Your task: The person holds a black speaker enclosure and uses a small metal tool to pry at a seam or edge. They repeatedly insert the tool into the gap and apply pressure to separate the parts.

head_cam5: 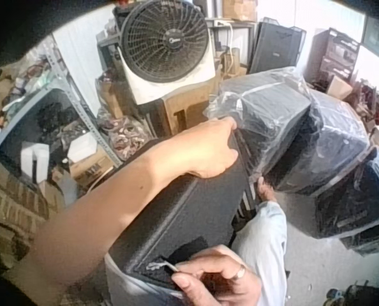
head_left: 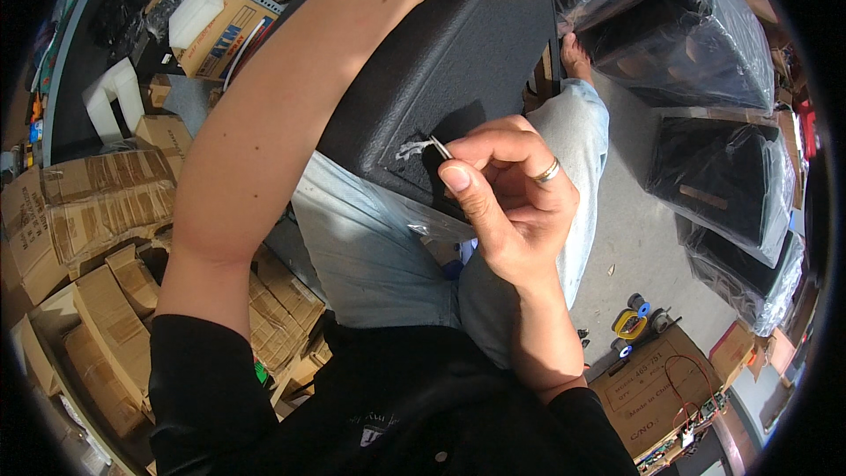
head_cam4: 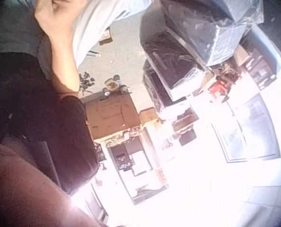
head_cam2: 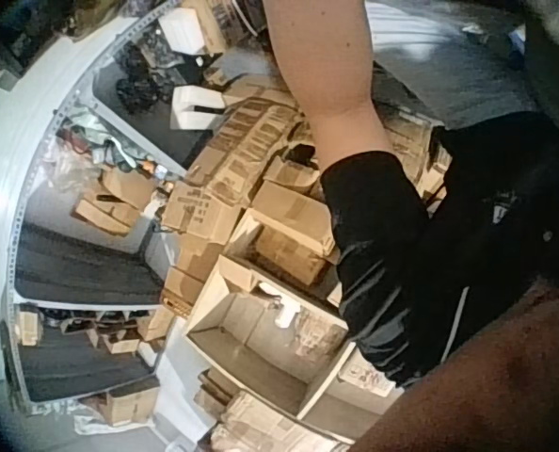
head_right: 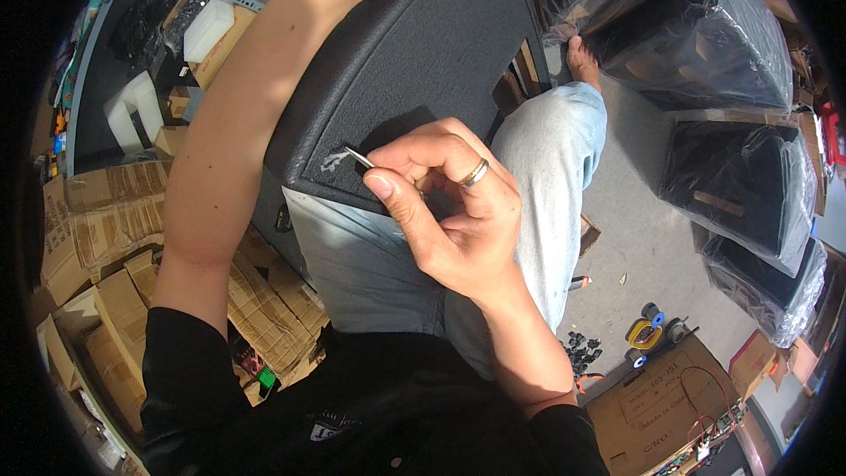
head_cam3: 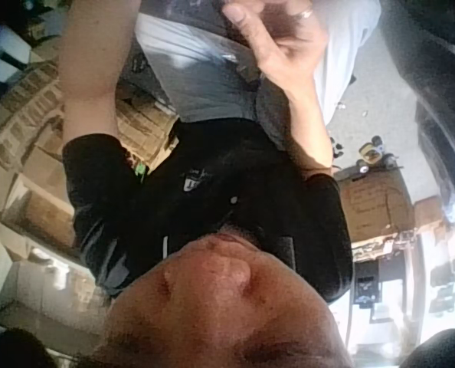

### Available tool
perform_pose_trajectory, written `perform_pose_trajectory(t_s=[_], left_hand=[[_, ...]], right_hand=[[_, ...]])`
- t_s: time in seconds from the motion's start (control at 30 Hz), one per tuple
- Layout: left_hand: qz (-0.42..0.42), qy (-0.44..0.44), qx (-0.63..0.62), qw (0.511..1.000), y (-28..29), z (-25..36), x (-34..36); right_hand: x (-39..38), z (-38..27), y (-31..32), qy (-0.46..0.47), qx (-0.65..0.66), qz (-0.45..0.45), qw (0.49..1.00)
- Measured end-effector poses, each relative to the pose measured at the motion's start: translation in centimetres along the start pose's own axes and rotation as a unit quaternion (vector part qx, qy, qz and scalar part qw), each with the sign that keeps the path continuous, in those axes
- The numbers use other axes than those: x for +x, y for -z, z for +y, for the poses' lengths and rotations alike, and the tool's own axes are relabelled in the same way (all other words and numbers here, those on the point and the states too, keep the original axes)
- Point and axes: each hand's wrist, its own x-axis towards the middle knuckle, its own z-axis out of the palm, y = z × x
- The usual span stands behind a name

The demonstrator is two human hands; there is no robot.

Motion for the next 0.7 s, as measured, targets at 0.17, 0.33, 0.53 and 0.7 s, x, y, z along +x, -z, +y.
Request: perform_pose_trajectory(t_s=[0.17,0.33,0.53,0.7], left_hand=[[0.010,-0.149,-0.042,0.988,-1.1,-1.9,1.0],[-0.057,-0.140,0.001,0.989,5.9,2.5,-8.5],[0.015,-0.063,0.084,0.994,4.9,5.6,-17.9],[0.123,-0.027,0.138,0.982,2.6,6.3,-19.9]], right_hand=[[0.3,0.0,0.9,0.023,-0.030,-0.013,0.999],[0.4,-1.1,0.7,0.004,-0.014,-0.046,0.999],[0.4,-0.8,1.6,-0.012,-0.016,-0.031,0.999],[0.5,-1.1,1.2,0.014,-0.027,-0.042,0.999]])
